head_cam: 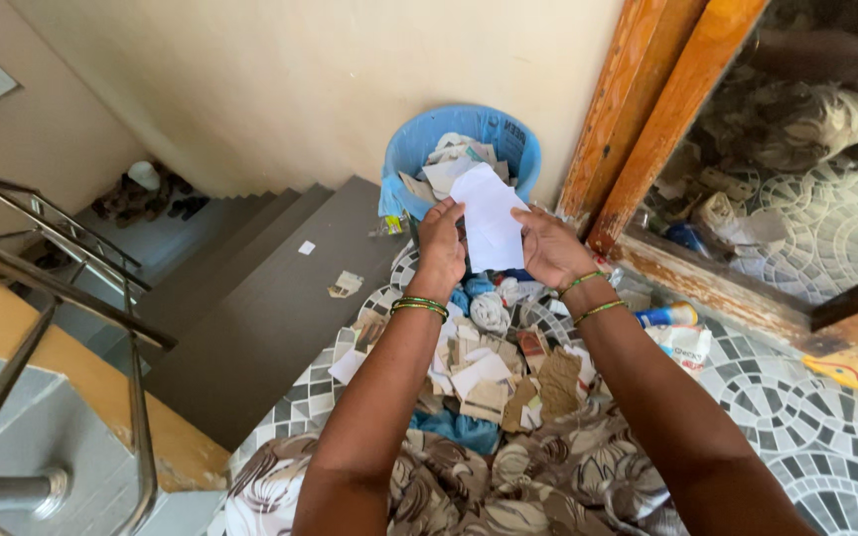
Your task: The person sits on the floor and sorts through a pile of paper scraps, picking up pieces one by one and placing them into a blue bin. The person handles various paper types including printed sheets and plain white paper.
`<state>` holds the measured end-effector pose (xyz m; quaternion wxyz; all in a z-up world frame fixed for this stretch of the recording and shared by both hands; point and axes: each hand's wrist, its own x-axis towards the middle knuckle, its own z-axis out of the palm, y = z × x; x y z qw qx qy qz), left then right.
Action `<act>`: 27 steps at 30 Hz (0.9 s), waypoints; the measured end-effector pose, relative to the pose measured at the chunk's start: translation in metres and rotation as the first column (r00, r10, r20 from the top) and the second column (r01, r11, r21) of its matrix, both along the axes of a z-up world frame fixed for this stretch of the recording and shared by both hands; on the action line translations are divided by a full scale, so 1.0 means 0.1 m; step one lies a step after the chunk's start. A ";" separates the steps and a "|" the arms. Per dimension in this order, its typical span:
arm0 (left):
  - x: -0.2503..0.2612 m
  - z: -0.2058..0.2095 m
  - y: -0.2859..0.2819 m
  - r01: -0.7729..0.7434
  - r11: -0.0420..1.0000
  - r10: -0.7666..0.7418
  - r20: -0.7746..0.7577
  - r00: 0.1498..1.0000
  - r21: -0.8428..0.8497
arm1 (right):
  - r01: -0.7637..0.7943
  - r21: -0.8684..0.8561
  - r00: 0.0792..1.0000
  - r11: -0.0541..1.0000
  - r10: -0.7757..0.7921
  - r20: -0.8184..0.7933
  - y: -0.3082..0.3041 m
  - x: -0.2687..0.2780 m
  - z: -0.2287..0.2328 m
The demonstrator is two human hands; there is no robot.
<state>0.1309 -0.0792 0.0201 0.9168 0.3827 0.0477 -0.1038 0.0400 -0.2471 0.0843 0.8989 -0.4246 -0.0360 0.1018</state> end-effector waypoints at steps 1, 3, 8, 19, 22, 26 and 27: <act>0.06 0.06 0.01 0.000 1.000 0.000 -0.004 1.000 0.005 | 0.001 -0.016 1.000 1.000 -0.001 -0.003 0.00 0.08 0.06; 0.18 0.16 0.02 -0.002 1.000 0.002 -0.035 0.999 0.017 | 0.002 -0.047 1.000 0.999 -0.003 -0.010 0.02 0.22 0.16; 0.44 0.26 0.05 0.047 0.999 -0.047 0.009 0.999 -0.019 | 0.113 -0.052 0.989 0.992 -0.117 -0.089 0.04 0.57 0.22; 0.95 0.36 0.10 0.030 0.999 -0.030 0.004 1.000 -0.034 | 0.153 0.043 0.969 0.987 -0.142 -0.200 -0.03 1.52 -0.31; 1.08 0.31 0.13 0.040 0.997 -0.042 -0.032 0.999 -0.071 | 0.224 0.027 0.939 0.974 -0.208 -0.273 -0.10 1.84 -0.51; 1.21 0.26 0.15 0.023 0.996 -0.026 -0.040 0.999 -0.083 | 0.234 0.062 0.945 0.970 -0.212 -0.249 -0.14 2.03 -0.60; 1.23 0.25 0.14 0.022 0.996 -0.025 -0.039 0.999 -0.084 | 0.251 0.060 0.936 0.966 -0.226 -0.270 -0.13 2.05 -0.60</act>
